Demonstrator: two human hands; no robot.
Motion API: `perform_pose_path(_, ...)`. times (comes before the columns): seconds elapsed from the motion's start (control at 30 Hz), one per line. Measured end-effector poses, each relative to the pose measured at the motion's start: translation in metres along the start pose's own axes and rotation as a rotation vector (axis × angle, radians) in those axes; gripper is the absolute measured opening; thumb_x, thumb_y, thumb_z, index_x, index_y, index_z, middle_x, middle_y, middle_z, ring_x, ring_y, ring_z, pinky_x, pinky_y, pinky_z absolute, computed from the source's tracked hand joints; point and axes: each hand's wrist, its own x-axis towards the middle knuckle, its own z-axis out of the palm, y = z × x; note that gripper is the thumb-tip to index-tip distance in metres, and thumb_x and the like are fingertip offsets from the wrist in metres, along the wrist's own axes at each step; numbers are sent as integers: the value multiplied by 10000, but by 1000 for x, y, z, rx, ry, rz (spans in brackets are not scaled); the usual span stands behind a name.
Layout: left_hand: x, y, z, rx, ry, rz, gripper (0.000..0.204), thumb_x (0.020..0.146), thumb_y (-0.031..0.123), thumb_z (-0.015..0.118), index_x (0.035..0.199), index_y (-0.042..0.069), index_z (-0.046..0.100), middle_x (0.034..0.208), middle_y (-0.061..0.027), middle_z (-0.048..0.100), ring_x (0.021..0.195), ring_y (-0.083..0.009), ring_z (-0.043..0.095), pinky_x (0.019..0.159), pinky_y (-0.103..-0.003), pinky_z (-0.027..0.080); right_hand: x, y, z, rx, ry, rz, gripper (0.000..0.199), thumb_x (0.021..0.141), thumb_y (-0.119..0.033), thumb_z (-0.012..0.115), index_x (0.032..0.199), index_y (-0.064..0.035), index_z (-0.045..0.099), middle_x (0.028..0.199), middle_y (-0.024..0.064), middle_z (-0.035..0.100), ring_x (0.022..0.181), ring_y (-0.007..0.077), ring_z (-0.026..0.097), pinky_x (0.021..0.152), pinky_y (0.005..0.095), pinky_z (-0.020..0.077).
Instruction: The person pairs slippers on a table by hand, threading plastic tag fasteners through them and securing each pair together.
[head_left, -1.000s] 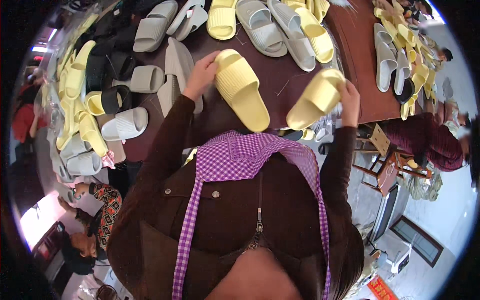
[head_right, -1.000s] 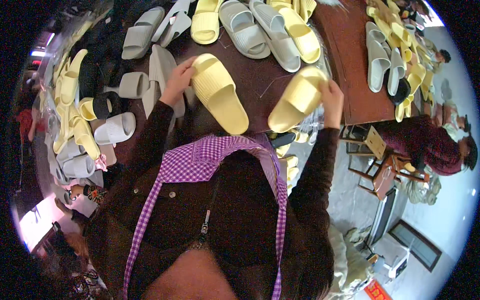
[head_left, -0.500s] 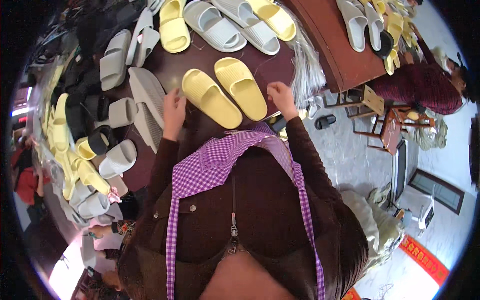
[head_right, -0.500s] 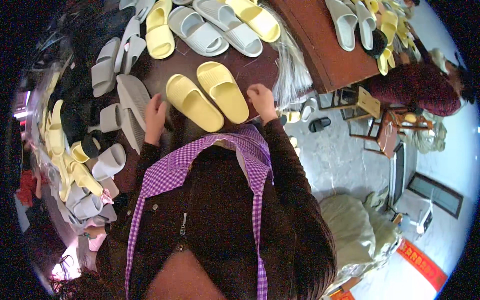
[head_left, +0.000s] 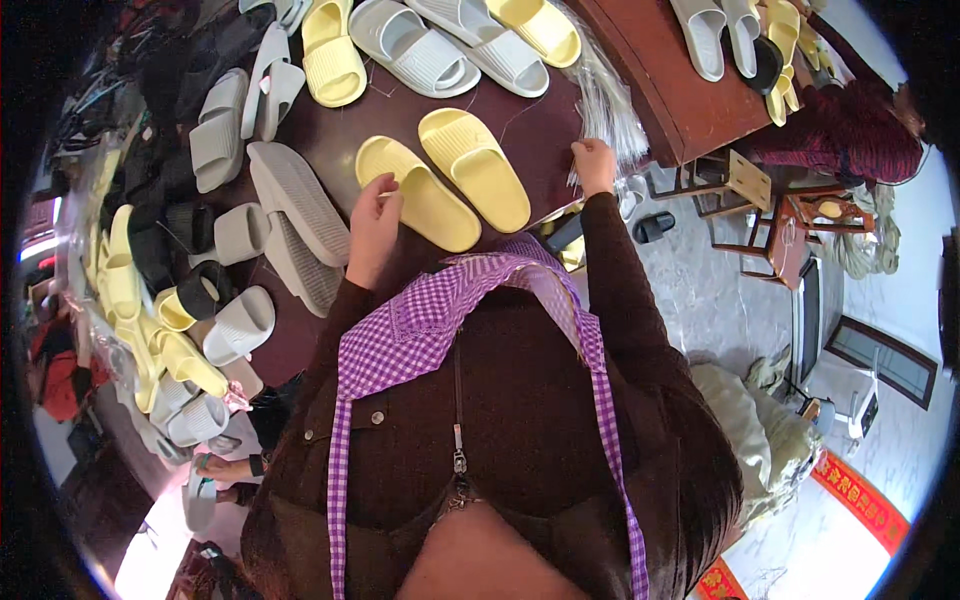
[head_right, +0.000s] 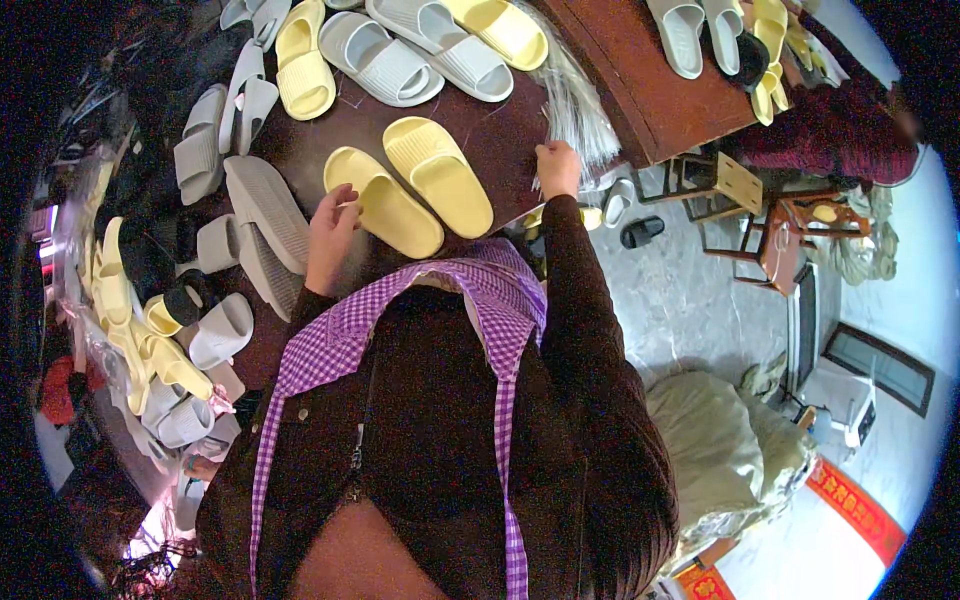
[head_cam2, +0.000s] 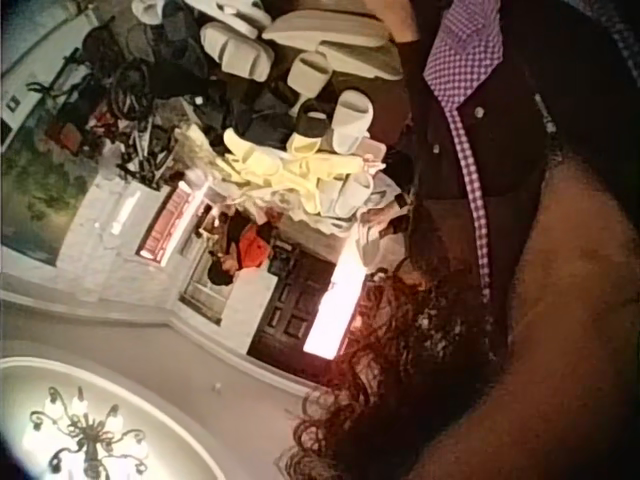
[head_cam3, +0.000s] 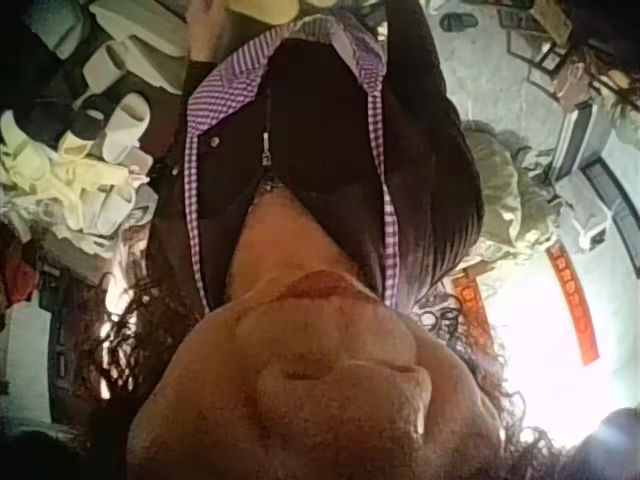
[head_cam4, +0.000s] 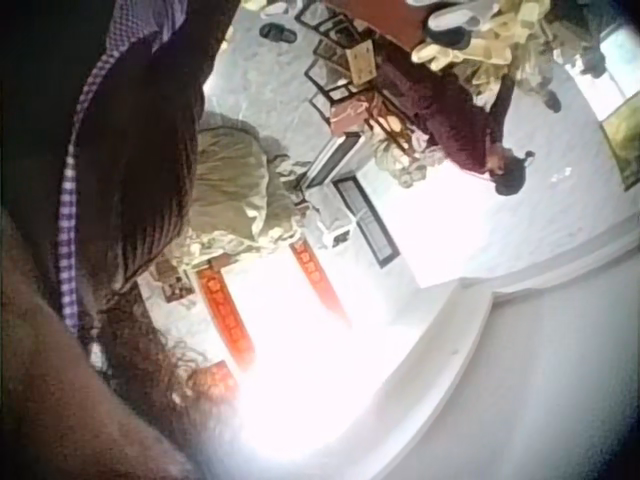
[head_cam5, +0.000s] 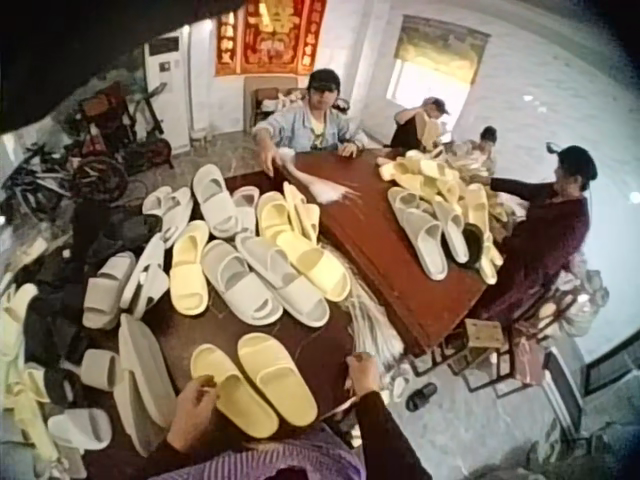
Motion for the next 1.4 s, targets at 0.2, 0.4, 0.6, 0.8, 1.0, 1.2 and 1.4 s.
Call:
perform_pose_path(0.2, -13, -12, -4, -1, -39, -79, 365, 861, 88, 517, 1204, -22, 461, 1057, -90, 550, 828, -129, 554, 670, -232, 459, 2, -17, -4, -212, -31, 170, 307, 728, -301, 608, 811, -9, 655, 811, 204, 636, 834, 367, 602, 750, 432, 466)
perform_pose_path(0.4, -16, -9, 1, -116, -30, -180, 340, 843, 106, 521, 1156, -25, 501, 1006, -79, 580, 811, -110, 555, 674, -230, 466, 5, -10, 4, -250, -40, 160, 295, 737, -294, 582, 773, -10, 653, 818, 210, 633, 838, 371, 598, 755, 439, 466)
perform_pose_path(0.6, -10, -2, -1, -96, -28, -158, 333, 844, 108, 520, 1151, -19, 506, 986, -73, 585, 791, -107, 556, 655, -225, 467, 9, -2, 6, -205, -42, 111, 281, 725, -257, 556, 773, 4, 649, 701, 218, 616, 737, 382, 605, 707, 446, 466)
perform_pose_path(0.8, -11, -5, -2, -105, -16, -178, 321, 843, 107, 522, 1138, -21, 513, 975, -69, 587, 775, -105, 557, 645, -223, 464, 3, 10, -2, -77, -65, 11, 251, 720, -231, 561, 715, 11, 627, 531, 160, 570, 556, 271, 596, 533, 384, 451)
perform_pose_path(1.0, -13, -7, 2, -99, -81, -204, 300, 848, 104, 524, 1123, -18, 520, 982, -61, 591, 779, -118, 561, 655, -231, 458, -39, -26, -27, 524, -475, 416, 200, 745, -167, 562, 620, -12, 554, 485, 20, 442, 420, 97, 440, 374, 256, 297)
perform_pose_path(1.2, -10, 3, 18, 119, -236, 79, 255, 859, 76, 514, 1104, 7, 533, 1004, -42, 592, 814, -141, 576, 704, -241, 456, -89, -54, -41, 662, -899, 243, 152, 744, -139, 573, 671, -10, 544, 541, -12, 438, 420, 80, 401, 373, 252, 293)
perform_pose_path(1.4, -4, 54, 54, 80, -411, 566, 196, 843, 55, 526, 1027, 6, 570, 962, -41, 611, 812, -130, 574, 728, -243, 458, -109, -128, -71, 511, -1206, 179, 124, 740, -115, 584, 691, -9, 544, 597, -4, 478, 429, 79, 398, 374, 259, 303)
